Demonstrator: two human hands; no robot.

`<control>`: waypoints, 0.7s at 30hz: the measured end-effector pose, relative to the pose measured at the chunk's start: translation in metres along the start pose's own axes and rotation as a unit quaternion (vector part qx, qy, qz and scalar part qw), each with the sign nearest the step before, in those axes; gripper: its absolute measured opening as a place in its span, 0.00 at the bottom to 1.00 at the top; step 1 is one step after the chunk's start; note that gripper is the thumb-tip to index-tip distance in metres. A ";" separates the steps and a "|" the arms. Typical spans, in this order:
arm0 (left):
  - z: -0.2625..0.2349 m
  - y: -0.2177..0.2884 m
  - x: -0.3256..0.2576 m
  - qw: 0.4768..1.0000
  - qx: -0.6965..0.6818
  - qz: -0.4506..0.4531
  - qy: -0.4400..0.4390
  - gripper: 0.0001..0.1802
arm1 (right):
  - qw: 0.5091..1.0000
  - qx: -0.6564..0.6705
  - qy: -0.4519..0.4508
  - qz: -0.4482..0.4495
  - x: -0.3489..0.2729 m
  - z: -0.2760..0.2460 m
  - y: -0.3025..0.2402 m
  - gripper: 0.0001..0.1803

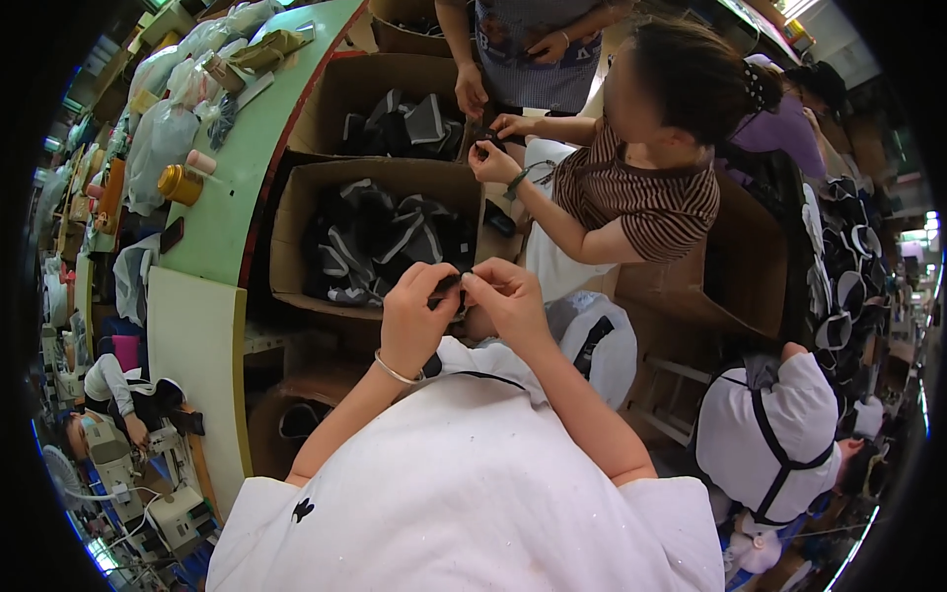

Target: Inspecting and adjusting the buckles and straps of shoe components for quality control.

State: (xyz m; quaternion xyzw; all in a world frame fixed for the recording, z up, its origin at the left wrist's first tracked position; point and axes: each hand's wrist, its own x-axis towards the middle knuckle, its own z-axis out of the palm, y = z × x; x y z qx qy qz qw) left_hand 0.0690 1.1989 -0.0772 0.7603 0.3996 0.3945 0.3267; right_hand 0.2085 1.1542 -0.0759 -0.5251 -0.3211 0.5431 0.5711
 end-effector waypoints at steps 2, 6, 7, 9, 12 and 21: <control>-0.003 0.000 0.000 0.993 -0.074 -0.088 -0.036 0.11 | 0.998 -0.044 0.017 -0.030 0.002 -0.002 -0.002 0.07; -0.001 -0.003 -0.005 0.934 -0.239 -0.251 -0.086 0.11 | 0.973 -0.221 0.016 -0.061 -0.001 -0.008 -0.004 0.08; 0.000 -0.003 -0.004 0.912 -0.300 -0.267 -0.086 0.11 | 0.964 -0.257 0.013 -0.066 -0.001 -0.010 -0.004 0.09; -0.001 -0.004 -0.003 0.899 -0.333 -0.271 -0.091 0.10 | 0.962 -0.264 0.010 -0.070 -0.001 -0.011 -0.006 0.09; 0.000 -0.002 -0.001 0.864 -0.393 -0.298 -0.096 0.10 | 0.975 -0.216 0.008 -0.058 -0.001 -0.012 -0.007 0.10; -0.004 0.006 0.001 0.840 -0.425 -0.323 -0.099 0.09 | 0.933 -0.332 -0.003 -0.142 -0.007 -0.011 -0.019 0.07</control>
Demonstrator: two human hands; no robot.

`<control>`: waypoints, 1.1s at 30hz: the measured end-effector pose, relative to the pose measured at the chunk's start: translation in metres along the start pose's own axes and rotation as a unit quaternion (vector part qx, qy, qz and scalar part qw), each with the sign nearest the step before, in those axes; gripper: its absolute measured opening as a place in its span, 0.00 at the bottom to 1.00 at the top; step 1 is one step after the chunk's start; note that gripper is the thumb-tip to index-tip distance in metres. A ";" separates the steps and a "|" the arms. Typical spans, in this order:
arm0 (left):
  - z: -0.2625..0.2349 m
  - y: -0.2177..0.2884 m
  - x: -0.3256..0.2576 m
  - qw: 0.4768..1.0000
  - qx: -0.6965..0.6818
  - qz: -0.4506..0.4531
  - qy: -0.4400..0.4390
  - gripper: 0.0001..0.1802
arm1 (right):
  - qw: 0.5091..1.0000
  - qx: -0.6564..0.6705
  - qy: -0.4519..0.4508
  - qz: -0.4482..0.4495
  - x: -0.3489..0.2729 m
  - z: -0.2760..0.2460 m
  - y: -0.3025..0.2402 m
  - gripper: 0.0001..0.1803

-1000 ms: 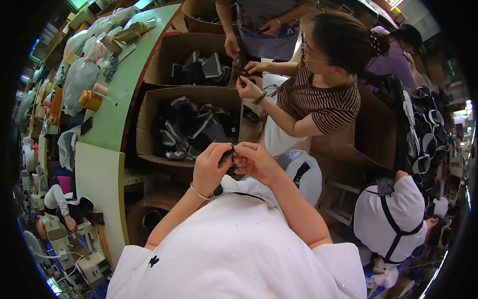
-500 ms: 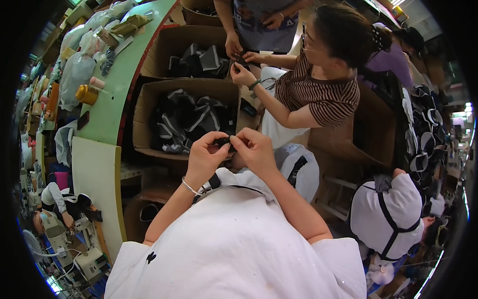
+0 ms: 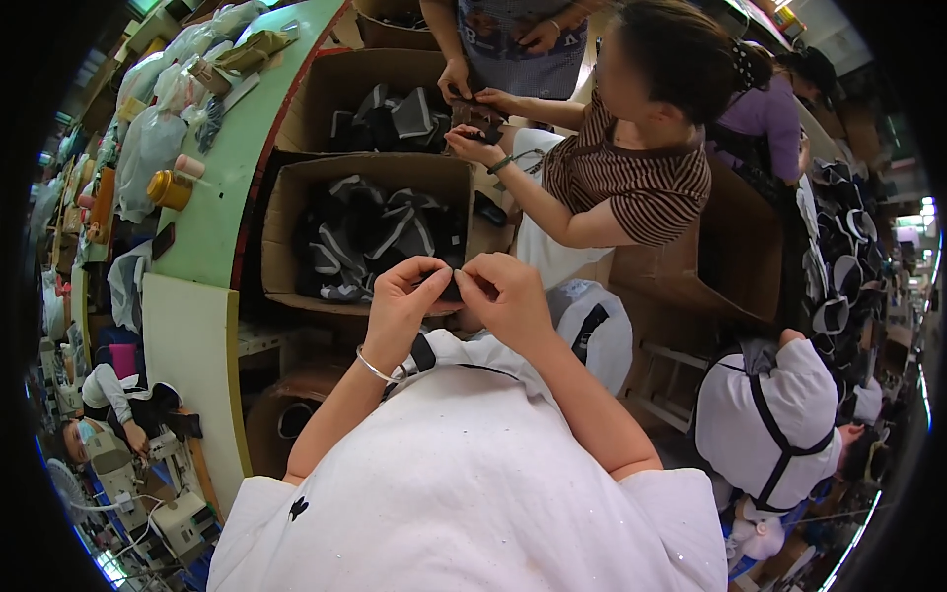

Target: Inspecting and adjusting the buckles and straps of shoe components for quality control.

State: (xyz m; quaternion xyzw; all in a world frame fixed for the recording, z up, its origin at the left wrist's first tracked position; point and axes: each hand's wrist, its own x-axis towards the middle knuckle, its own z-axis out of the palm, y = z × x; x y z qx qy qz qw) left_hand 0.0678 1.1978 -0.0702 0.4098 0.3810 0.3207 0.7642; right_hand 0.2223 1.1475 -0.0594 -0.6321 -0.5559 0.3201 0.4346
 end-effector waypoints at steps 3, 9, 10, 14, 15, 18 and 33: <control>0.003 0.000 -0.001 1.000 0.001 0.005 0.019 0.08 | 1.000 0.000 -0.009 0.008 -0.002 -0.003 0.001 0.08; -0.002 -0.003 -0.003 0.994 0.020 0.104 0.010 0.06 | 0.984 0.141 -0.007 0.109 0.002 -0.009 -0.015 0.08; -0.004 -0.006 -0.003 0.991 0.059 0.117 0.009 0.06 | 0.985 0.142 -0.007 0.094 0.004 -0.009 -0.016 0.07; -0.003 -0.008 -0.005 0.984 0.103 0.146 0.026 0.07 | 0.978 0.164 -0.049 0.119 0.005 -0.006 -0.009 0.06; -0.003 -0.007 -0.005 0.983 0.103 0.147 0.026 0.07 | 0.989 0.127 -0.027 0.068 0.005 -0.005 -0.007 0.05; -0.001 -0.001 -0.009 0.986 0.094 0.134 0.021 0.07 | 0.998 0.062 0.009 -0.020 0.002 -0.004 -0.010 0.05; -0.009 0.008 -0.010 0.991 -0.125 -0.033 -0.047 0.09 | 0.950 0.267 -0.019 0.159 -0.001 0.007 0.001 0.07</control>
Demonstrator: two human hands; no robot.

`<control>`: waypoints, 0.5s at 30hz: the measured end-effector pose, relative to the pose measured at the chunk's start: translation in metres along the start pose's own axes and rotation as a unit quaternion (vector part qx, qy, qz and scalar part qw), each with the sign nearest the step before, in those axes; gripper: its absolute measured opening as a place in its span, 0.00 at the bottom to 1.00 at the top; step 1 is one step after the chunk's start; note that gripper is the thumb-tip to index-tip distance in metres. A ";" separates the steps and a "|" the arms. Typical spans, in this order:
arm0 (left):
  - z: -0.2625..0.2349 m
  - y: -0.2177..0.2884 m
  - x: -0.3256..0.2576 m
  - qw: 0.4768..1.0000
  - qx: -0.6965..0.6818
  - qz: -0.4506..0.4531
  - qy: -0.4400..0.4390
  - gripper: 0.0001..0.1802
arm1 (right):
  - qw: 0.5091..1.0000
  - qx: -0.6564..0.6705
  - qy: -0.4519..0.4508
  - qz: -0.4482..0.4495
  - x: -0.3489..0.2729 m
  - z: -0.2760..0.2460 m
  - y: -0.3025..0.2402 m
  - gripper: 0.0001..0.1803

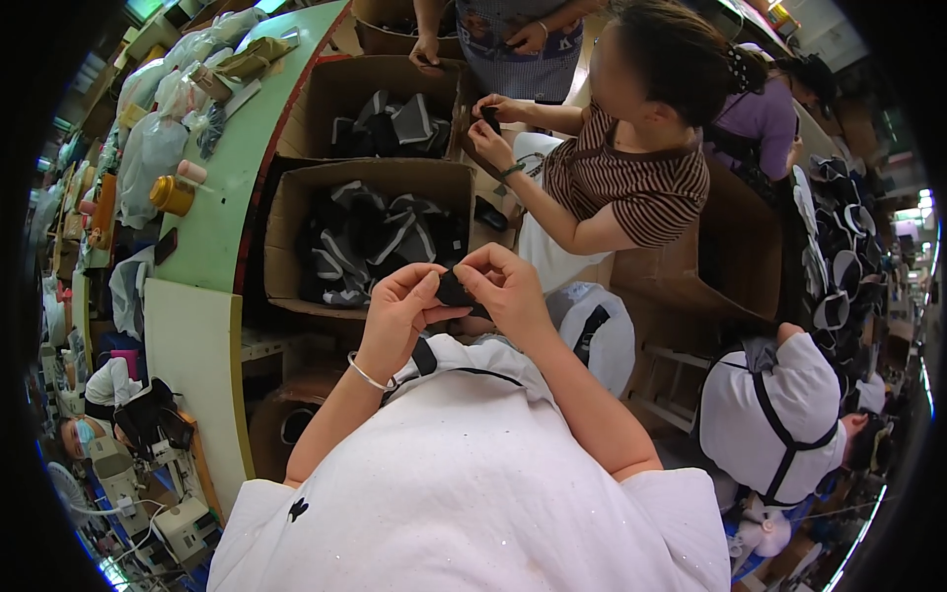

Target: Inspecting and adjusting the buckles and straps of shoe components for quality control.

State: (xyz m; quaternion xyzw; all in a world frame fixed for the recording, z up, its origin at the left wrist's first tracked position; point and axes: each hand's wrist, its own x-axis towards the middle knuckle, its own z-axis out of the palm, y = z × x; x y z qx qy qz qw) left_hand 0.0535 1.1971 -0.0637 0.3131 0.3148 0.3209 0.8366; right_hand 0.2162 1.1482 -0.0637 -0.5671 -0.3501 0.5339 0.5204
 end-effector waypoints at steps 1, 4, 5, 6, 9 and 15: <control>0.003 0.001 0.000 1.000 -0.007 0.005 0.001 0.09 | 1.000 -0.003 -0.005 -0.009 0.001 -0.001 0.003 0.07; 0.002 0.000 0.000 1.000 0.001 0.023 0.009 0.08 | 1.000 0.010 0.014 -0.012 0.002 -0.001 0.002 0.07; 0.000 -0.001 0.001 0.999 0.017 0.035 0.016 0.07 | 1.000 0.009 0.014 -0.012 0.003 0.001 0.000 0.07; -0.001 -0.002 0.001 0.999 0.017 0.035 0.016 0.07 | 0.998 0.041 0.041 -0.007 0.004 0.004 -0.002 0.07; -0.002 -0.002 0.001 0.997 0.050 0.042 0.035 0.05 | 0.998 0.047 0.041 0.008 0.004 0.004 -0.004 0.07; -0.003 -0.005 -0.001 0.988 0.132 0.065 0.048 0.05 | 0.998 0.019 -0.007 0.062 0.002 0.002 -0.002 0.07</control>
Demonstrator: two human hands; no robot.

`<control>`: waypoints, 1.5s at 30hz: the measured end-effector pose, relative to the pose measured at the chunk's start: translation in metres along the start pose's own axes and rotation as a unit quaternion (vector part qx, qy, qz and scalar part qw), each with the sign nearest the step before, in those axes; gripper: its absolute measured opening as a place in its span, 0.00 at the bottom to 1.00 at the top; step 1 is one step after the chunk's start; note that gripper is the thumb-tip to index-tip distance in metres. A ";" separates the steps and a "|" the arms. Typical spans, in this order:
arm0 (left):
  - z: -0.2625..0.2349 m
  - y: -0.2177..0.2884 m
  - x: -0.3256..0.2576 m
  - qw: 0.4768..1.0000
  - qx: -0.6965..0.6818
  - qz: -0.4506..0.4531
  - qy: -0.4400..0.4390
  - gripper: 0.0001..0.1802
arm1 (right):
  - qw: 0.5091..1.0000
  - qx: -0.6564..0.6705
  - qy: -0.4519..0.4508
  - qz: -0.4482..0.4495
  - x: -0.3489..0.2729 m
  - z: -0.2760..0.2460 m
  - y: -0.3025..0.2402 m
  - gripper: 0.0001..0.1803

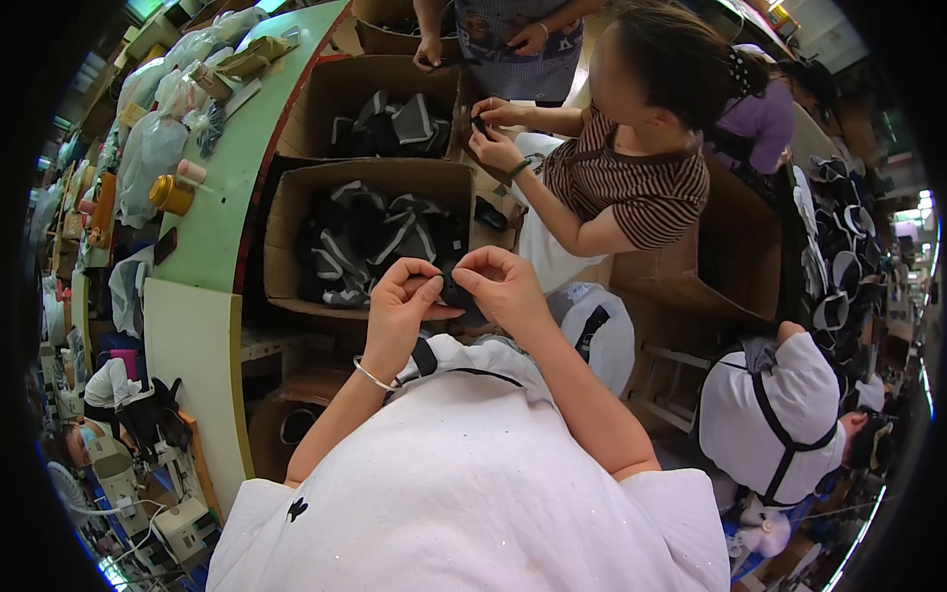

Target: Inspecting and adjusting the buckles and straps of shoe components for quality control.

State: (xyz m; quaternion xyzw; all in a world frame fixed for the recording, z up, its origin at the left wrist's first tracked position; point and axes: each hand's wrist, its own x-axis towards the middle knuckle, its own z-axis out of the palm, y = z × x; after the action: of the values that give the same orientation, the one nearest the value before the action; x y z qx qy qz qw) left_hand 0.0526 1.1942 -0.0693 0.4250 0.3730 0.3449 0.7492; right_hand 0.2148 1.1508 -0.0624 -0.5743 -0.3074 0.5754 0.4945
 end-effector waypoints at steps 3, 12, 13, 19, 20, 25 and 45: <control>0.001 0.000 0.001 0.999 -0.047 -0.011 -0.010 0.07 | 1.000 0.022 0.018 -0.008 0.002 -0.001 0.003 0.07; 0.002 -0.003 0.001 0.999 0.030 -0.011 0.007 0.08 | 1.000 0.006 0.028 0.006 0.003 -0.006 0.000 0.08; -0.001 -0.007 0.002 0.997 0.071 0.002 0.003 0.08 | 1.000 0.005 0.030 0.004 0.002 -0.005 0.000 0.07; -0.004 -0.010 0.002 0.993 0.109 0.028 0.020 0.08 | 0.994 0.099 -0.034 0.032 -0.003 -0.004 0.007 0.07; -0.003 -0.009 0.002 0.994 0.104 0.024 0.025 0.08 | 0.994 0.099 -0.034 0.031 -0.003 -0.005 0.008 0.07; 0.003 -0.003 -0.002 0.989 0.137 0.025 0.038 0.07 | 0.998 -0.009 -0.059 0.022 -0.003 -0.009 0.013 0.09; -0.003 0.000 0.000 0.937 0.324 0.106 0.077 0.05 | 0.944 -0.304 0.017 -0.126 -0.004 -0.001 0.013 0.07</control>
State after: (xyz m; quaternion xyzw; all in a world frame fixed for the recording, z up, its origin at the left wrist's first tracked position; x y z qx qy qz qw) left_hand 0.0502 1.1951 -0.0705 0.6542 0.4734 0.3147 0.4989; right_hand 0.2121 1.1430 -0.0734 -0.6635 -0.5293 0.3779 0.3698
